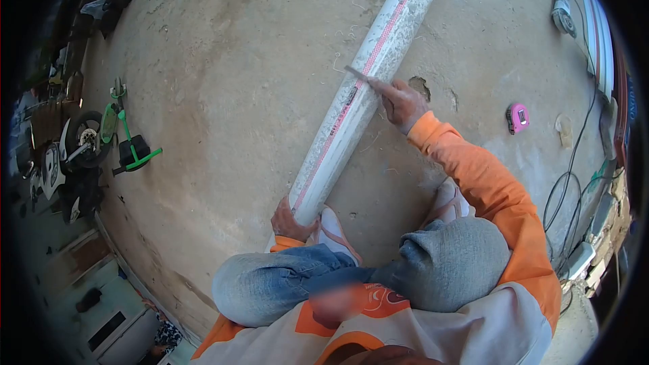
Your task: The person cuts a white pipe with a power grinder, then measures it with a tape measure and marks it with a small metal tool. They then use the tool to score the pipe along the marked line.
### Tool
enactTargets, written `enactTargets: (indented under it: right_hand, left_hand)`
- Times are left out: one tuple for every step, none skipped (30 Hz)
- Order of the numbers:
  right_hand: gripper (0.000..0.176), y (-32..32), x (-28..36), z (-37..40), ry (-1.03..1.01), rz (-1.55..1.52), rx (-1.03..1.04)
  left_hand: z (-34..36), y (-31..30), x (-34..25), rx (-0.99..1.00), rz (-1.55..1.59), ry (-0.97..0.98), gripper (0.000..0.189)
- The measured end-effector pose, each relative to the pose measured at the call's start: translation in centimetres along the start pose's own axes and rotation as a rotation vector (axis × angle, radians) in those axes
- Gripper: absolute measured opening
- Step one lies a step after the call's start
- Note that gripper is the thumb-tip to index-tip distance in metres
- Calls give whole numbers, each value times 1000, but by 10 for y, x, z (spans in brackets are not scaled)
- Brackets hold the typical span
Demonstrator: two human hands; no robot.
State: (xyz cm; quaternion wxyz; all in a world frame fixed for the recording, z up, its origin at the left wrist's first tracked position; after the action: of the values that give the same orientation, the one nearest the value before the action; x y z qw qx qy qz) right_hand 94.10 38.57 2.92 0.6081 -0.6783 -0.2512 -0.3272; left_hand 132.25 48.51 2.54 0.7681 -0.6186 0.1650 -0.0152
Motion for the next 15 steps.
enactTargets:
  right_hand:
    - [33,-22,-26,-25,11,-12,-144]
    - [33,-46,-54,-49,26,-17,-293]
    - [33,-50,-55,-49,30,-7,-306]
    - [33,-51,-53,-52,-15,3,-307]
    - [32,-48,-51,-55,-62,15,-301]
    - [35,-24,-29,-32,-50,-46,-170]
    - [40,-1,2,-3,-89,-62,66]
    - [51,45,11,35,-217,-162,111]
    - [51,45,13,43,-224,-162,113]
    - [50,47,15,49,-241,-104,146]
    - [50,49,15,53,-254,-52,178]
    - [43,28,-10,21,-107,-74,-24]
    - [34,-11,-30,-16,-40,-84,-223]
    - [32,-44,-49,-47,21,-164,-395]
    - [32,-52,-58,-57,15,-163,-407]
  left_hand:
    - [0,-1,-1,-2,-5,8,103]
    - [1,-1,-1,-14,-20,13,103]
    - [1,-2,-2,-28,-29,21,103]
    - [-1,-2,-1,-31,-19,34,103]
    - [0,-1,1,-14,-37,21,104]
    - [1,1,3,5,-54,-3,104]
    - [-2,0,4,1,-43,-7,104]
    - [-5,0,7,53,-15,-27,104]
    - [-7,1,8,104,7,-47,105]
    - [-9,2,9,100,1,-49,105]
    - [-10,3,13,135,15,-56,105]
    - [-10,3,17,170,28,-65,105]
    - [-6,0,20,174,16,-74,105]
    - [-6,-2,20,174,26,-53,105]
    - [-12,-3,18,166,42,-22,105]
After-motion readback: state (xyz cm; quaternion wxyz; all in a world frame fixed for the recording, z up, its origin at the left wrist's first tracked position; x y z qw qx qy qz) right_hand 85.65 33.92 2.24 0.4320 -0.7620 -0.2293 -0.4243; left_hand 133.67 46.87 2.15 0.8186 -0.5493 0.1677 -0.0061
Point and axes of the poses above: each hand's wrist, its own z-axis away from the middle knuckle, its own y-axis out of the palm, x = y × z, the point moved 5 cm from there along -z, towards the middle knuckle, and after that the axes turned 2 degrees about -z, right-handed, at the moved point
